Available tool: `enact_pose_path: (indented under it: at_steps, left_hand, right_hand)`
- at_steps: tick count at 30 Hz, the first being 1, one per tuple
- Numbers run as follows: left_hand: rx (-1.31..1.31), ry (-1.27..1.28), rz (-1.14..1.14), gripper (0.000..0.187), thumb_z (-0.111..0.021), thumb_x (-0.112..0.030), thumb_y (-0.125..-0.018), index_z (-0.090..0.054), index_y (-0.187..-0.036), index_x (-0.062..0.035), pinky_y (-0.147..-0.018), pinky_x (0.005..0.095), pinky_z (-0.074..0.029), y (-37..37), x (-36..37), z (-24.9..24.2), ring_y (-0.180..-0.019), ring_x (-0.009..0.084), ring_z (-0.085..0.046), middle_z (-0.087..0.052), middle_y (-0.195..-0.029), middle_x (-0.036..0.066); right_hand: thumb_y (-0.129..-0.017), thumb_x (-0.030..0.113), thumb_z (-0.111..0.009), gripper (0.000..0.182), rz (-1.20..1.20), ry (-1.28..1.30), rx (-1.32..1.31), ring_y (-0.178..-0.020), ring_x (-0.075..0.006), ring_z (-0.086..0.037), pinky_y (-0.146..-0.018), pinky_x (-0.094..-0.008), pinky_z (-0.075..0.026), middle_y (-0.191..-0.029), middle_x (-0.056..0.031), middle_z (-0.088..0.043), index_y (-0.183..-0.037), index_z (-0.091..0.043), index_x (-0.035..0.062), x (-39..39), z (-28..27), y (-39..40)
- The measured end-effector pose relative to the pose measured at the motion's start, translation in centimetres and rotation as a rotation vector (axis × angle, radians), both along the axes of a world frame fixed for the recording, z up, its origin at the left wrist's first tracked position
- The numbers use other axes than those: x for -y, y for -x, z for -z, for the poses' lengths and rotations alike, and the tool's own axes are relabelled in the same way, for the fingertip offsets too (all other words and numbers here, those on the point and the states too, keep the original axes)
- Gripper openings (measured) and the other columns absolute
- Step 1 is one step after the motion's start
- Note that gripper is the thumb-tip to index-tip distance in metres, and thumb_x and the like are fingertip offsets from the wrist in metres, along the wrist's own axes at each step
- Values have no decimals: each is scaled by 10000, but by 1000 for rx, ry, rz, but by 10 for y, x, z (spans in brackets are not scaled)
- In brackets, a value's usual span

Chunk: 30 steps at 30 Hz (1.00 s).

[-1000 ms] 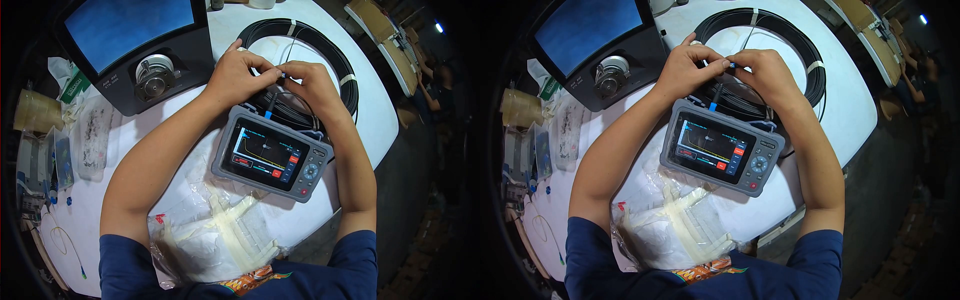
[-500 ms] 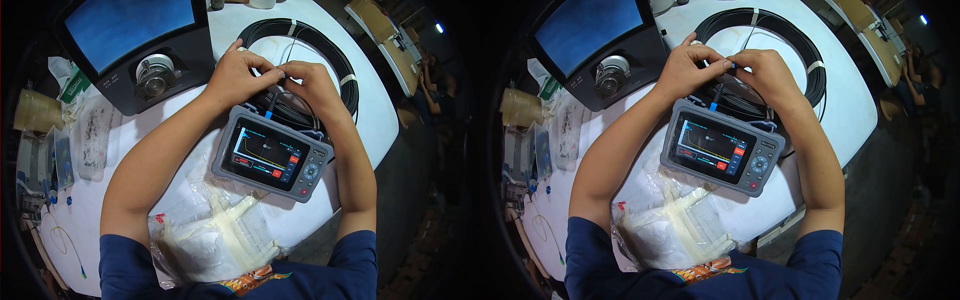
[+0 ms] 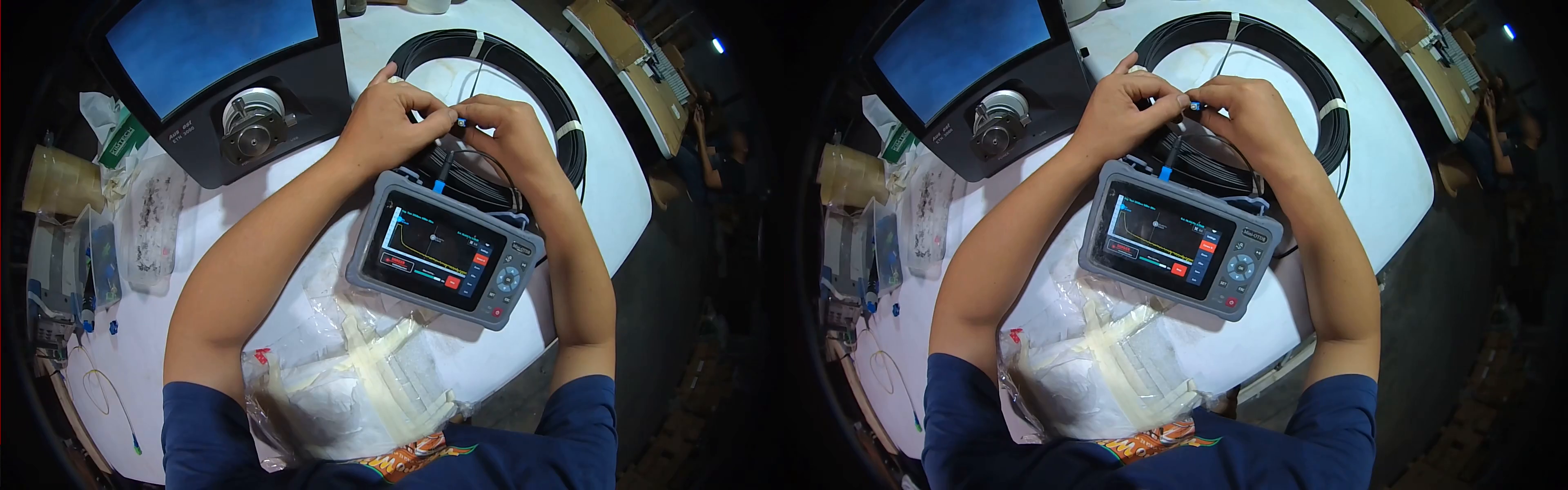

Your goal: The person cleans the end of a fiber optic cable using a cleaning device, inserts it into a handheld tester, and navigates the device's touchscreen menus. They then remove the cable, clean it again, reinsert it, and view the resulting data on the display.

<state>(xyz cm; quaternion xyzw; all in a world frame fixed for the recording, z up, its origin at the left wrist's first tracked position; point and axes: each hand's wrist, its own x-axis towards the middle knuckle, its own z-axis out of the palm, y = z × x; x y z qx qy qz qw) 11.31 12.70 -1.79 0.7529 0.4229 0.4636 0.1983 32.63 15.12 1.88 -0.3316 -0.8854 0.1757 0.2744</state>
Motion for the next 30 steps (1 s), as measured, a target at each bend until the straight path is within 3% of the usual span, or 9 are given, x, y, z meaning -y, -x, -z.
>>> enact_pose_path:
  at_steps: [7, 12, 17, 19, 22, 24, 26, 29, 30]
  left_hand:
    - [-87, 52, -31, 475, -708, -535, -904, -811, -746, -99, -1239, 540, -209, -6, 3, -10, -699, 201, -689, -723, -663, 53]
    - [-139, 27, -21, 450, -693, -509, -914, -813, -773, -99, -1240, 541, -200, -4, 2, -9, -716, 216, -697, -731, -690, 60]
    - [-140, 61, -15, 384, -699, -469, -912, -816, -854, -108, -1239, 544, -201, 0, -3, -3, -774, 232, -706, -752, -766, 66]
    - [-152, 59, 12, 253, -729, -395, -925, -808, -946, -155, -1249, 571, -153, 1, -3, -2, -873, 161, -696, -743, -811, 3]
    - [-154, 63, 22, 241, -729, -381, -934, -806, -948, -153, -1256, 563, -150, 0, -3, -3, -840, 140, -689, -737, -796, -4]
    - [-123, 75, 26, 246, -734, -382, -935, -805, -946, -147, -1260, 559, -147, 1, -2, -5, -818, 130, -684, -735, -790, -9]
    - [-91, 87, 34, 250, -738, -383, -935, -803, -945, -141, -1264, 555, -144, 2, -1, -6, -797, 121, -678, -732, -784, -14]
    - [-72, 127, 35, 270, -746, -393, -932, -798, -946, -128, -1268, 547, -141, 1, -1, -7, -769, 114, -671, -730, -776, -18]
    - [-64, 105, 33, 280, -732, -392, -935, -801, -934, -121, -1255, 548, -170, 1, -1, -7, -780, 165, -684, -745, -791, 12]
  right_hand:
    - [-774, -25, -741, 314, 28, -201, -7, -916, -300, -725, -795, -371, -579, -1051, -78, -744, -1066, -786, 81, 5, -3, 5]
    - [-772, -47, -750, 415, 20, -345, -93, -963, -293, -727, -845, -369, -596, -1148, -81, -732, -1163, -748, 93, 7, -5, 6]
    - [-828, -56, -712, 384, -41, -346, -168, -963, -271, -737, -843, -343, -601, -1201, -97, -725, -1185, -734, 82, 1, -2, 7]
    - [-849, -58, -697, 365, -52, -344, -201, -957, -255, -742, -838, -329, -601, -1222, -99, -720, -1185, -733, 81, 1, -4, 6]
    - [-894, -47, -673, 314, 13, -321, -306, -929, -212, -747, -813, -311, -599, -1229, -106, -710, -1183, -721, 66, 3, -6, 5]
    - [-925, -5, -678, 249, 123, -131, -455, -893, -185, -743, -792, -303, -595, -1237, -107, -698, -1168, -705, 44, 1, -3, 3]
    - [-942, 59, -701, 228, 155, -98, -443, -872, -175, -735, -772, -295, -585, -1163, -110, -712, -1164, -683, 17, -4, 1, -2]
    - [-916, 170, -775, 346, 152, 43, -477, -878, -162, -725, -768, -283, -570, -1000, -105, -736, -1183, -660, -18, -7, 5, -3]
    - [-916, 170, -775, 346, 151, 44, -476, -878, -162, -725, -768, -283, -570, -1000, -105, -736, -1183, -660, -18, -4, 3, -2]
